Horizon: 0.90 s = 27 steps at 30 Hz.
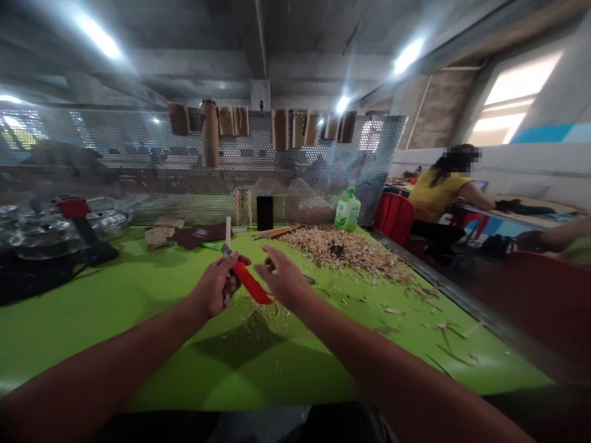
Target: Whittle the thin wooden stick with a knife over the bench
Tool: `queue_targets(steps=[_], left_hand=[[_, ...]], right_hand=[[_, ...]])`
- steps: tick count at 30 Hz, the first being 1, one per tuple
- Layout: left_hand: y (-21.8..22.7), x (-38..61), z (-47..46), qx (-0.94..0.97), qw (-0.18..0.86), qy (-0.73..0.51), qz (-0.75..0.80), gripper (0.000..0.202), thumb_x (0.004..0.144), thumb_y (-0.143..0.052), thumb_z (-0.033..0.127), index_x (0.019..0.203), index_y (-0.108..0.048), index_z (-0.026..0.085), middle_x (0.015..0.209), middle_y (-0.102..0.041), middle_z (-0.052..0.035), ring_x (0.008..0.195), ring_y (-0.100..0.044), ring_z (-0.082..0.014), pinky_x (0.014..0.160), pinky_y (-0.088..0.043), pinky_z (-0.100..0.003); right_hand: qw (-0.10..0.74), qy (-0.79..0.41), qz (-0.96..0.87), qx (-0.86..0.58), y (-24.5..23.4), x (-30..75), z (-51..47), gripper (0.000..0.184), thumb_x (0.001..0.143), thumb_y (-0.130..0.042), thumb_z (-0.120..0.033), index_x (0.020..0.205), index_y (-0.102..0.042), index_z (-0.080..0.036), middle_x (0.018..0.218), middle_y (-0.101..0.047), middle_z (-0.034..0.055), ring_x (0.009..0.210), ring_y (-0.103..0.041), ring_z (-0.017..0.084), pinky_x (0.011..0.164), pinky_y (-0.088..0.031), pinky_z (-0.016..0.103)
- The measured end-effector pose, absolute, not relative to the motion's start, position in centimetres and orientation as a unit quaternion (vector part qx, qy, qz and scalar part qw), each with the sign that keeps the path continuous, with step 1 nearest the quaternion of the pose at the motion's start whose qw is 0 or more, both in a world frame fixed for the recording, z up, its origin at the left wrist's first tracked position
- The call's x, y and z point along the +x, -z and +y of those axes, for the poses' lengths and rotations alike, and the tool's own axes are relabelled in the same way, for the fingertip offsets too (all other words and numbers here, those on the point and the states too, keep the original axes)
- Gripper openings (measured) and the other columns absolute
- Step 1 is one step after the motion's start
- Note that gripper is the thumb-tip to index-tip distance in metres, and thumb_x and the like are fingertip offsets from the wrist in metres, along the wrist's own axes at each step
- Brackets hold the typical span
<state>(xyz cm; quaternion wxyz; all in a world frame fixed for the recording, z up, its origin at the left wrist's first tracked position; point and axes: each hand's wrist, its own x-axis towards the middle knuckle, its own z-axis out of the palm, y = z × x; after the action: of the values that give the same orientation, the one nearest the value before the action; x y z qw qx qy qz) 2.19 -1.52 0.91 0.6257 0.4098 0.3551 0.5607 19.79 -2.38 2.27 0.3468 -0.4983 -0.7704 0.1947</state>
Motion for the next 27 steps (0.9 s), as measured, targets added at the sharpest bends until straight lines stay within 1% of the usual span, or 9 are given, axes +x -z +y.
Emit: queue_targets(steps=[2, 4, 8, 13, 17, 19, 22, 24, 27], left_hand=[[-1.7, 1.2, -0.7, 0.393, 0.597, -0.609, 0.344, 0.035, 0.067, -0.075, 0.046, 0.076, -0.064, 0.013, 0.053, -0.053, 0.0037, 0.035, -0.035, -0.0011, 0.034, -0.026, -0.014], [-2.7, 0.2, 0.1, 0.387, 0.573, -0.634, 0.346, 0.036, 0.067, -0.075, 0.046, 0.072, -0.063, 0.013, 0.052, -0.054, 0.0037, 0.034, -0.032, -0.0005, 0.032, -0.023, -0.014], [-3.8, -1.2, 1.5, 0.373, 0.522, -0.684, 0.346, 0.032, 0.066, -0.076, 0.041, 0.074, -0.062, 0.014, 0.063, -0.065, 0.0008, 0.034, -0.034, 0.0000, 0.034, -0.027, -0.014], [-3.6, -1.4, 1.8, 0.403, 0.532, -0.654, 0.356, 0.034, 0.065, -0.077, 0.044, 0.073, -0.061, 0.014, 0.063, -0.067, -0.0021, 0.039, -0.042, -0.0035, 0.037, -0.030, -0.016], [-2.9, -0.7, 1.1, 0.435, 0.584, -0.587, 0.354, 0.037, 0.064, -0.078, 0.047, 0.074, -0.062, 0.014, 0.070, -0.068, -0.0023, 0.038, -0.035, -0.0014, 0.037, -0.028, -0.016], [-2.6, -0.5, 0.8, 0.447, 0.598, -0.559, 0.360, 0.037, 0.063, -0.078, 0.047, 0.076, -0.063, 0.014, 0.069, -0.067, -0.0014, 0.037, -0.032, -0.0008, 0.036, -0.026, -0.016], [-2.3, -0.3, 0.6, 0.444, 0.616, -0.541, 0.361, 0.038, 0.062, -0.079, 0.046, 0.077, -0.064, 0.015, 0.058, -0.059, 0.0023, 0.036, -0.033, -0.0008, 0.034, -0.025, -0.014], [-2.3, -0.3, 0.7, 0.431, 0.625, -0.544, 0.358, 0.037, 0.063, -0.079, 0.045, 0.076, -0.063, 0.015, 0.052, -0.054, 0.0045, 0.034, -0.033, -0.0007, 0.034, -0.024, -0.013], [-2.7, -0.6, 1.1, 0.416, 0.633, -0.548, 0.354, 0.033, 0.066, -0.079, 0.042, 0.073, -0.062, 0.015, 0.052, -0.054, 0.0041, 0.035, -0.039, -0.0021, 0.034, -0.029, -0.013]], right_hand=[[0.228, -0.065, -0.772, -0.590, -2.7, 22.1, -0.5, 0.044, 0.092, -0.042, -0.041, 0.128, -0.053, -0.017, 0.116, -0.064, 0.0133, 0.098, -0.060, 0.021, 0.080, -0.046, 0.031], [0.115, -0.019, -0.759, -0.641, -2.4, 24.1, 1.4, 0.036, 0.088, -0.048, -0.036, 0.113, -0.064, -0.014, 0.109, -0.066, 0.0158, 0.096, -0.062, 0.024, 0.078, -0.045, 0.031], [0.070, -0.030, -0.752, -0.655, -0.4, 26.0, 3.3, 0.018, 0.079, -0.056, -0.022, 0.086, -0.070, -0.013, 0.082, -0.070, 0.0157, 0.077, -0.065, 0.022, 0.067, -0.044, 0.029], [0.160, -0.035, -0.764, -0.624, -0.1, 25.4, 3.4, 0.014, 0.071, -0.058, -0.015, 0.083, -0.066, -0.016, 0.075, -0.068, 0.0096, 0.064, -0.059, 0.016, 0.057, -0.037, 0.024], [0.283, -0.040, -0.746, -0.601, -1.7, 23.3, 3.4, 0.015, 0.081, -0.047, -0.027, 0.080, -0.058, -0.016, 0.072, -0.063, 0.0043, 0.063, -0.055, 0.013, 0.056, -0.038, 0.023], [0.377, -0.110, -0.728, -0.562, -2.4, 21.4, 3.1, 0.019, 0.083, -0.045, -0.033, 0.078, -0.053, -0.017, 0.068, -0.060, 0.0011, 0.060, -0.055, 0.012, 0.054, -0.041, 0.022], [0.514, -0.314, -0.660, -0.449, -2.9, 17.9, 1.9, 0.020, 0.076, -0.057, -0.036, 0.072, -0.048, -0.020, 0.058, -0.055, -0.0037, 0.051, -0.053, 0.010, 0.050, -0.043, 0.023], [0.538, -0.404, -0.626, -0.395, -2.9, 16.0, 0.9, 0.023, 0.072, -0.063, -0.036, 0.069, -0.046, -0.020, 0.054, -0.053, -0.0053, 0.048, -0.052, 0.010, 0.048, -0.043, 0.023], [0.537, -0.440, -0.627, -0.352, -3.0, 14.2, -0.2, 0.025, 0.074, -0.065, -0.036, 0.068, -0.047, -0.020, 0.054, -0.055, -0.0047, 0.048, -0.054, 0.010, 0.049, -0.044, 0.024]])
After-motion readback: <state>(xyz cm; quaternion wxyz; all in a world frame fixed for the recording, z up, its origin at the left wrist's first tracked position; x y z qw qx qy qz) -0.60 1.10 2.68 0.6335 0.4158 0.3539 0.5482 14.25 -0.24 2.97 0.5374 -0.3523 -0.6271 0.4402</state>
